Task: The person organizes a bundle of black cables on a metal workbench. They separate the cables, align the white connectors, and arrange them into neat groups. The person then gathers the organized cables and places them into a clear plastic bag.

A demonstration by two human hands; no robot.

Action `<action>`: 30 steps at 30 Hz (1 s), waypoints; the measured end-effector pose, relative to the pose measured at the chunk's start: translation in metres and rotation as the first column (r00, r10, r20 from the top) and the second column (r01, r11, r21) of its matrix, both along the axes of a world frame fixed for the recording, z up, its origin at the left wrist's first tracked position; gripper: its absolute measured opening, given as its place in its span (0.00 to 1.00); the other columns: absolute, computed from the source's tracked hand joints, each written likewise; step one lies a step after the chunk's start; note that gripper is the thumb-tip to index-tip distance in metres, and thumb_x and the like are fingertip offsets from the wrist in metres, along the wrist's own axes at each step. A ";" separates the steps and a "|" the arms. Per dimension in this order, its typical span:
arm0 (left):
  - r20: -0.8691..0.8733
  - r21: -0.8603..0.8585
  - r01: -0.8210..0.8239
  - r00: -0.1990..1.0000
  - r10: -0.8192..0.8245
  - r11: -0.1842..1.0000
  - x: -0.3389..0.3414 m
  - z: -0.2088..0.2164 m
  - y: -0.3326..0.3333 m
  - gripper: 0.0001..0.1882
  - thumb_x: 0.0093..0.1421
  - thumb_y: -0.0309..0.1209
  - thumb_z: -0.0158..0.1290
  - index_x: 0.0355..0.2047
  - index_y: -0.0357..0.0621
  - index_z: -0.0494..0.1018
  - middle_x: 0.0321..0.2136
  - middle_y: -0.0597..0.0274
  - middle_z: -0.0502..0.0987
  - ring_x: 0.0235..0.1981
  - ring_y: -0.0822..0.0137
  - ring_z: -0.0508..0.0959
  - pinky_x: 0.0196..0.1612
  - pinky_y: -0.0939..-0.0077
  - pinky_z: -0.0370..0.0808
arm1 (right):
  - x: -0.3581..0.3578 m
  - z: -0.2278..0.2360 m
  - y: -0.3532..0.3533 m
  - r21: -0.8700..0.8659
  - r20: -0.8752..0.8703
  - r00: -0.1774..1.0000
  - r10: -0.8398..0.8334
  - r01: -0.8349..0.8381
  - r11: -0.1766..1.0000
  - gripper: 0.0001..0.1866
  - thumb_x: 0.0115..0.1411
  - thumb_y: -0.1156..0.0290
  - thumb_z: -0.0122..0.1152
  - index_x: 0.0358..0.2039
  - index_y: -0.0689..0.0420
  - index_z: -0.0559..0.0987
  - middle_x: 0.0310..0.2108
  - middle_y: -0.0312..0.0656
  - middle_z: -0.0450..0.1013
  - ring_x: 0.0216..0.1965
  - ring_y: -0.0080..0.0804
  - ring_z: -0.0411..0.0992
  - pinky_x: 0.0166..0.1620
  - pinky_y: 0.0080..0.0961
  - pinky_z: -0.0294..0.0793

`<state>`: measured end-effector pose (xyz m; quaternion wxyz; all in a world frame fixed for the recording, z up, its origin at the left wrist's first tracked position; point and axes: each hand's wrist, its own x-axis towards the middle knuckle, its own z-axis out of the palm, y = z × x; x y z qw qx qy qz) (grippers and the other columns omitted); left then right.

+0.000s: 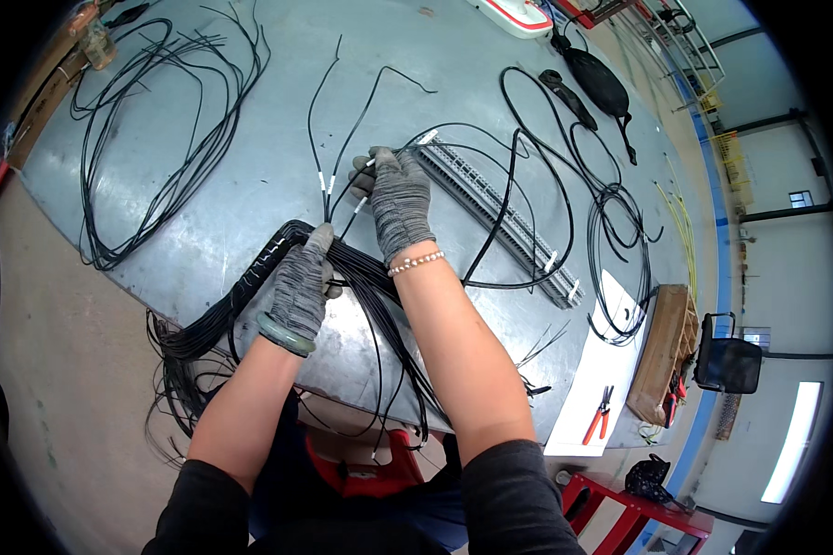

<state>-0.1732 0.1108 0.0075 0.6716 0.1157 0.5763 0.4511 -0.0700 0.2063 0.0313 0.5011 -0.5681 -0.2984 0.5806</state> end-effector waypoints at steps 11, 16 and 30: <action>-0.009 -0.010 -0.023 1.000 0.023 1.000 0.002 0.003 0.002 0.23 0.55 0.46 0.53 0.09 0.53 0.59 0.06 0.73 0.54 0.06 0.76 0.54 0.10 0.81 0.58 | 0.000 0.011 -0.012 -0.151 0.102 0.951 0.292 -0.275 0.949 0.09 0.60 0.68 0.49 0.33 0.60 0.73 0.25 0.41 0.73 0.25 0.27 0.72 0.31 0.22 0.75; 0.036 0.014 -0.001 0.999 0.000 1.000 0.000 -0.006 0.001 0.20 0.55 0.46 0.54 0.13 0.54 0.61 0.07 0.75 0.54 0.07 0.77 0.54 0.11 0.81 0.59 | -0.006 0.017 -0.009 -0.026 0.364 0.858 0.362 -0.379 0.925 0.10 0.60 0.67 0.50 0.33 0.61 0.75 0.24 0.38 0.73 0.24 0.24 0.72 0.29 0.20 0.73; 0.001 0.054 0.041 0.999 -0.041 0.998 -0.009 -0.014 -0.004 0.18 0.48 0.50 0.60 0.19 0.54 0.66 0.10 0.77 0.58 0.10 0.79 0.57 0.15 0.83 0.61 | 0.049 0.074 -0.138 -0.189 0.602 0.689 0.404 -0.368 0.910 0.15 0.60 0.62 0.51 0.34 0.64 0.75 0.22 0.38 0.73 0.19 0.17 0.69 0.22 0.14 0.69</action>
